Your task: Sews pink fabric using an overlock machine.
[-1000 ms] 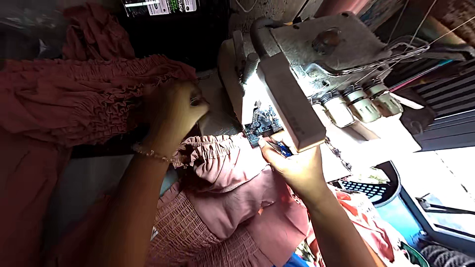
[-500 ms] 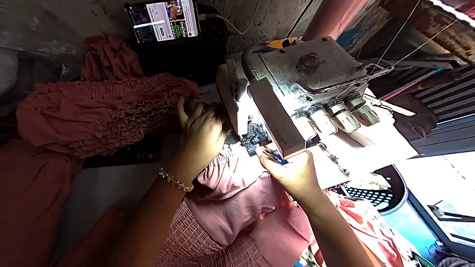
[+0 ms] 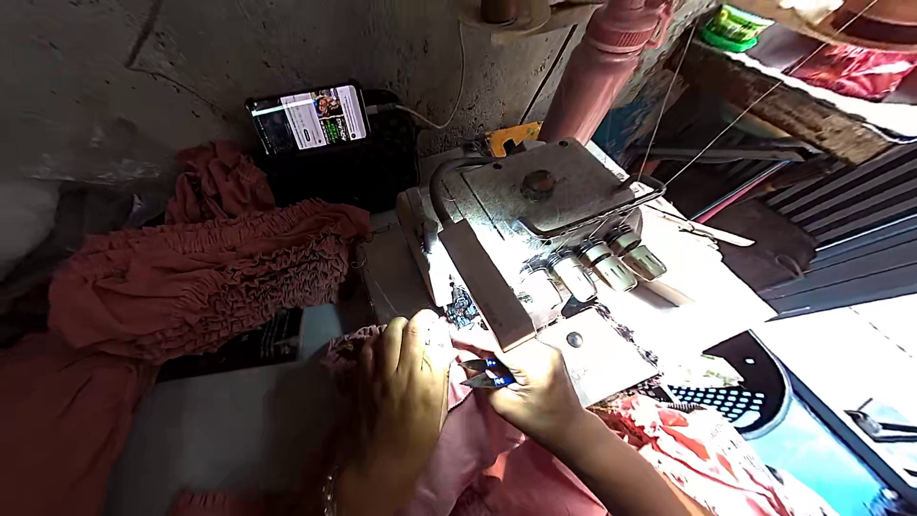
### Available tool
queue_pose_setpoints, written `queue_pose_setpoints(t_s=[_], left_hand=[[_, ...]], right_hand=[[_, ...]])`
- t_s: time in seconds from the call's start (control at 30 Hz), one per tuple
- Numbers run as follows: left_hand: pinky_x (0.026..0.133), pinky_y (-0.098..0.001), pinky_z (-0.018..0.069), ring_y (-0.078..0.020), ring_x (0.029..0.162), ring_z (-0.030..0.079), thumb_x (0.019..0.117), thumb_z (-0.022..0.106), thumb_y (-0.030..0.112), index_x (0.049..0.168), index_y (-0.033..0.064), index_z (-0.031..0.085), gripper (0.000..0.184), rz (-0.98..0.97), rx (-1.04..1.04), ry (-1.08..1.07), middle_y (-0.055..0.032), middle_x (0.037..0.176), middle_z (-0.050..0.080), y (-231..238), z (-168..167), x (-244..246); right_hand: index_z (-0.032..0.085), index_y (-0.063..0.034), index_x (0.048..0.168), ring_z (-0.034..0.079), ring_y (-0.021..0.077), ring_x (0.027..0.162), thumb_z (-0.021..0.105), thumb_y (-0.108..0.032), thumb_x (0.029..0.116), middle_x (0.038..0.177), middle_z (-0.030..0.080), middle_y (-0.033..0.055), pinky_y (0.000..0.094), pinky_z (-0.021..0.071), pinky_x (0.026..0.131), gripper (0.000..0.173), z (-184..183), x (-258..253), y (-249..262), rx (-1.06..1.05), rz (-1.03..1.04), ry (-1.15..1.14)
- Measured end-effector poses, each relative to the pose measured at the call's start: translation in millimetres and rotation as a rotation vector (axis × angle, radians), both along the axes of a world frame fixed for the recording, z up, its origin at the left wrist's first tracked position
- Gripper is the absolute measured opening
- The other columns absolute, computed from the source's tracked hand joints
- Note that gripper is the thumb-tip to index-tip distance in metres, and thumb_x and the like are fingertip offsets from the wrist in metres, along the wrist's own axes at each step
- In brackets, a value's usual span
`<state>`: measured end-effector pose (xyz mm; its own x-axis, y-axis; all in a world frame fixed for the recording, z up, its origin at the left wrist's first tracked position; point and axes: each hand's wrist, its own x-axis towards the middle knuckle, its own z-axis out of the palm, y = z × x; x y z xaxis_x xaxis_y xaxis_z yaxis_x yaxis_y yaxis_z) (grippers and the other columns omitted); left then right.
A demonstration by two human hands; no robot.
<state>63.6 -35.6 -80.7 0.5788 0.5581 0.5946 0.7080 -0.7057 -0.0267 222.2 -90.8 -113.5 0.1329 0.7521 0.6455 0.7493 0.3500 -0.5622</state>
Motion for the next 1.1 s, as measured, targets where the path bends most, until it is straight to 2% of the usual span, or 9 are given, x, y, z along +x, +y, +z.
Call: queue_pose_setpoints(t_s=[0.1, 0.27, 0.4, 0.47, 0.67, 0.8, 0.93, 1.0, 1.1], left_hand=[[0.083, -0.0340, 0.0511, -0.0274, 0.094, 0.066, 0.0983, 0.042, 0.018, 0.084, 0.0054, 0.065, 0.029, -0.113, -0.069, -0.127, -0.0126, 0.099, 0.071, 8, -10, -3], [0.083, -0.0344, 0.0522, -0.0270, 0.094, 0.067, 0.0985, 0.041, 0.024, 0.086, 0.0053, 0.066, 0.033, -0.123, -0.073, -0.126, -0.0120, 0.096, 0.072, 14, -13, -8], [0.079, -0.0379, 0.0528, -0.0284, 0.095, 0.068, 0.0996, 0.040, 0.034, 0.087, 0.0079, 0.069, 0.041, -0.142, -0.070, -0.075, -0.0103, 0.096, 0.072, 15, -11, -12], [0.078, -0.0380, 0.0535, -0.0289, 0.093, 0.068, 0.1005, 0.041, 0.034, 0.080, 0.0079, 0.068, 0.043, -0.121, -0.081, -0.058, -0.0102, 0.092, 0.071, 15, -10, -10], [0.067, -0.0326, 0.0499, -0.0214, 0.076, 0.065, 0.0818, 0.058, 0.034, 0.078, 0.0081, 0.072, 0.030, -0.089, -0.117, -0.223, -0.0048, 0.077, 0.068, 26, -7, 0], [0.067, -0.0280, 0.0495, -0.0163, 0.074, 0.065, 0.0850, 0.057, 0.024, 0.070, 0.0119, 0.072, 0.024, -0.078, -0.122, -0.314, -0.0010, 0.073, 0.069, 29, -8, 1], [0.061, -0.0329, 0.0508, -0.0181, 0.071, 0.067, 0.0824, 0.056, 0.023, 0.074, 0.0134, 0.072, 0.020, -0.062, -0.228, -0.266, -0.0006, 0.074, 0.069, 32, 2, 4], [0.067, -0.0401, 0.0502, -0.0216, 0.077, 0.067, 0.0825, 0.060, 0.027, 0.076, 0.0137, 0.072, 0.019, -0.099, -0.348, -0.232, -0.0007, 0.079, 0.069, 40, 7, 1], [0.080, -0.0564, 0.0475, -0.0291, 0.093, 0.067, 0.0872, 0.064, 0.029, 0.086, 0.0141, 0.075, 0.019, -0.116, -0.511, -0.250, -0.0027, 0.092, 0.072, 61, 7, -10]], right_hand=[[0.081, -0.0119, 0.101, 0.069, 0.0132, 0.070, 0.063, -0.017, 0.0860, 0.085, 0.074, 0.0060, 0.0272, 0.0528, 0.057, 0.023, 3, -1, 6, -0.003, -0.007, -0.074], [0.078, -0.0141, 0.087, 0.064, 0.0150, 0.058, 0.063, -0.017, 0.0849, 0.075, 0.070, 0.0051, 0.0286, 0.0486, 0.048, 0.016, 4, 4, 16, 0.091, -0.014, -0.245], [0.078, -0.0164, 0.092, 0.059, 0.0137, 0.056, 0.060, -0.017, 0.0870, 0.073, 0.066, 0.0030, 0.0262, 0.0450, 0.049, 0.018, 10, 18, 10, 0.137, 0.030, -0.393], [0.078, -0.0182, 0.094, 0.057, 0.0127, 0.056, 0.059, -0.018, 0.0883, 0.071, 0.065, 0.0017, 0.0253, 0.0432, 0.049, 0.019, 11, 25, 8, 0.145, 0.043, -0.432], [0.077, -0.0132, 0.086, 0.064, 0.0113, 0.064, 0.063, -0.018, 0.0849, 0.075, 0.068, 0.0044, 0.0231, 0.0499, 0.055, 0.014, 5, 6, 16, 0.181, 0.008, -0.147], [0.079, -0.0143, 0.087, 0.067, 0.0119, 0.068, 0.065, -0.020, 0.0844, 0.082, 0.073, 0.0071, 0.0243, 0.0524, 0.057, 0.015, 2, -9, 23, 0.196, -0.058, -0.057], [0.079, -0.0153, 0.091, 0.066, 0.0094, 0.069, 0.064, -0.022, 0.0875, 0.083, 0.070, 0.0059, 0.0226, 0.0514, 0.056, 0.017, 4, -10, 11, 0.128, -0.088, -0.025], [0.078, -0.0158, 0.095, 0.064, 0.0051, 0.070, 0.064, -0.022, 0.0885, 0.085, 0.068, 0.0036, 0.0184, 0.0503, 0.056, 0.017, 1, -8, -3, 0.067, -0.088, 0.022], [0.076, -0.0159, 0.100, 0.062, -0.0019, 0.080, 0.071, -0.022, 0.0912, 0.089, 0.066, 0.0003, 0.0098, 0.0503, 0.069, 0.012, -11, -1, -20, 0.036, -0.071, 0.134]])
